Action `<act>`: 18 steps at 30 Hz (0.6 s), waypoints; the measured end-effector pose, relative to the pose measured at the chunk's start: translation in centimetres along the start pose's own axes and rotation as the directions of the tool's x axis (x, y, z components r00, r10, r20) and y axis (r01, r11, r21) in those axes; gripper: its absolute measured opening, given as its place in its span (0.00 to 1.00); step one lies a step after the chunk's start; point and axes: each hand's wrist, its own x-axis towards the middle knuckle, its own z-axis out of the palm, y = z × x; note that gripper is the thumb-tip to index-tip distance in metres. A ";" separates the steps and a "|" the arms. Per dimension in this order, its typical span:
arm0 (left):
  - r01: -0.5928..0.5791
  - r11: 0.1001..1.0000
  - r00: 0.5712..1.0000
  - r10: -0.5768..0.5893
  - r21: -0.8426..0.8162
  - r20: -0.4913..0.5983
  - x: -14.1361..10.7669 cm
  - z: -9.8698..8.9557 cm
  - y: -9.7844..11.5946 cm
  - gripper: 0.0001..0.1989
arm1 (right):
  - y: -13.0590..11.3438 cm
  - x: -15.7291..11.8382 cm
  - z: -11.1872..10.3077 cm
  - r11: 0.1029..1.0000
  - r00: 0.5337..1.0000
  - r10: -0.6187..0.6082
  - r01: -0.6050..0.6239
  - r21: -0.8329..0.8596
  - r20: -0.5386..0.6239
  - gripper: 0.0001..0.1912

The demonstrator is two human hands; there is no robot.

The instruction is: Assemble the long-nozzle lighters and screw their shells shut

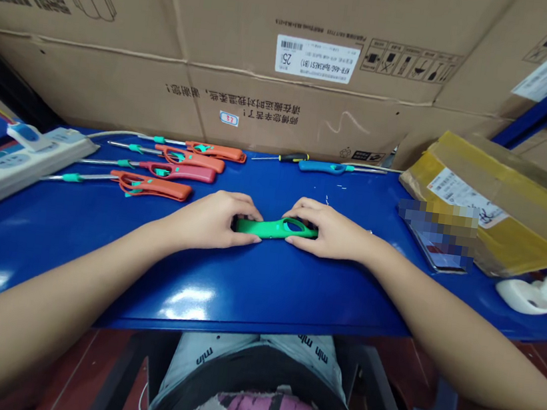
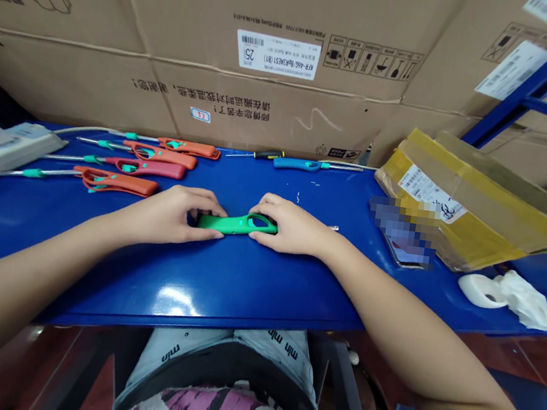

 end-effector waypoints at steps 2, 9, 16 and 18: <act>-0.007 1.000 1.000 0.007 -0.022 -0.008 0.0 0.2 0.0 0.14 | 0.1 0.0 0.0 1.000 1.000 0.015 -0.015 0.012 -0.007 0.17; -0.046 0.998 0.997 0.043 -0.044 -0.066 0.0 1.1 0.0 0.14 | 0.2 0.0 0.1 0.999 0.998 0.049 -0.049 0.012 -0.027 0.15; -0.054 0.998 0.993 0.049 -0.042 -0.105 0.0 1.5 0.3 0.13 | 0.2 -0.1 -0.2 0.987 0.994 0.107 -0.103 0.121 -0.031 0.20; -0.062 0.997 0.992 0.057 -0.043 -0.111 0.0 1.6 0.3 0.12 | 0.3 -0.2 -0.4 0.976 0.992 0.127 -0.123 0.177 -0.010 0.19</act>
